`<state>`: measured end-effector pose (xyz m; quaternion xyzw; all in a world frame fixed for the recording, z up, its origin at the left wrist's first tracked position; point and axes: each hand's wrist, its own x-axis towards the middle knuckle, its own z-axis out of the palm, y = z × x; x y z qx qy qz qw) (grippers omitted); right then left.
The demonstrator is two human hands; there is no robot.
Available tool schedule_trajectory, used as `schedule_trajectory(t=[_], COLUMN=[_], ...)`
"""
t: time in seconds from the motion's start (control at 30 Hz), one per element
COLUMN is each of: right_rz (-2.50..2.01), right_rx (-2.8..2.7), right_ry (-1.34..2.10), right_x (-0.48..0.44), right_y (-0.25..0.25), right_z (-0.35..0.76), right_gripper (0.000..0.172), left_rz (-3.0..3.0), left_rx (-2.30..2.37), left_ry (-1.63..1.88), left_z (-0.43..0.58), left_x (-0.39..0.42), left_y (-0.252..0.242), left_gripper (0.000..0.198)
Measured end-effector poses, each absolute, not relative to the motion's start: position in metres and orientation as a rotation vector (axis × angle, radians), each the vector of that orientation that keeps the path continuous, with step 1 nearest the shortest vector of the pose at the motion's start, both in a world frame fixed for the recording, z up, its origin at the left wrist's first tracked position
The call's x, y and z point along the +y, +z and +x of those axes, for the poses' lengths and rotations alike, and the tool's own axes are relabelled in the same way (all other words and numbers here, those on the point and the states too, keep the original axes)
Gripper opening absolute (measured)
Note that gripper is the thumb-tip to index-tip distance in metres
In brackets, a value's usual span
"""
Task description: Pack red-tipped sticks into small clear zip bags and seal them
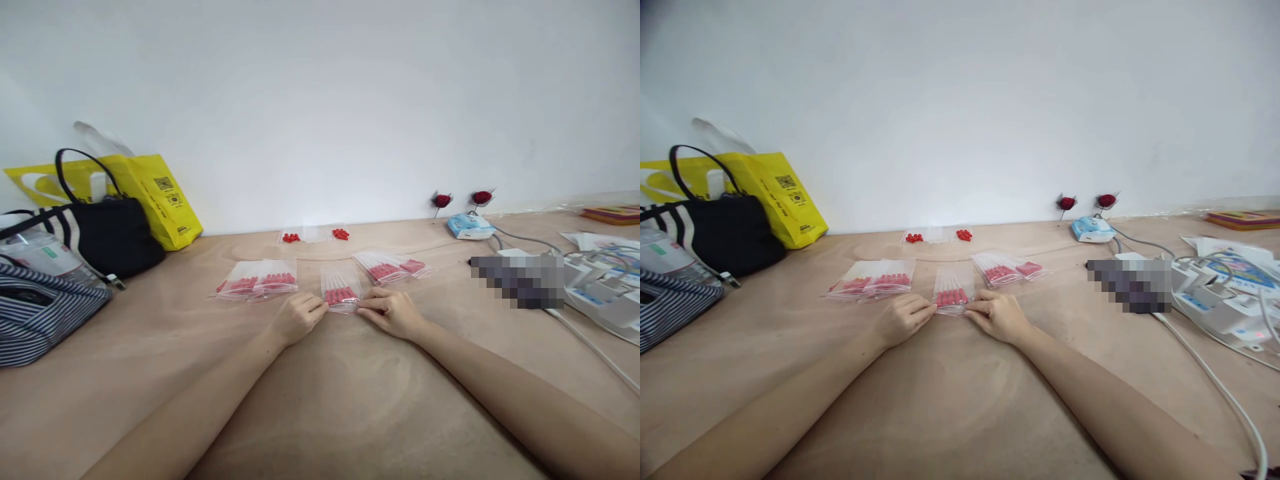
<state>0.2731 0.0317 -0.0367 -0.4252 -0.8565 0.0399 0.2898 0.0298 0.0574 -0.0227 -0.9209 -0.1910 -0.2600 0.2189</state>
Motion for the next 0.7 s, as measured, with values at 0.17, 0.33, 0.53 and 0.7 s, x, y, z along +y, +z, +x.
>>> schedule_trajectory(t=[0.17,0.33,0.53,0.7], right_rz=[-1.019,-0.845,-0.640,-0.593], right_rx=[-2.452,-2.413,-2.403,-2.435], right_ry=[-0.245,-0.639,-0.827,-0.856], right_x=[0.033,0.039,0.043,0.044], right_y=[-0.036,-0.038,-0.036,-0.036], right_z=[0.285,0.281,0.280,0.281], right_gripper=[0.030,0.028,0.027,0.029], left_rz=[-2.517,-2.486,-2.446,-2.443], left_rx=[-0.524,-0.490,-0.390,-0.317], left_ry=[-0.786,-0.866,-0.852,-0.782], left_z=[0.028,0.027,0.025,0.025], left_x=[0.056,0.057,0.062,0.063], left_y=[-0.022,-0.023,-0.022,-0.020], left_gripper=[0.026,0.023,0.022,0.024])
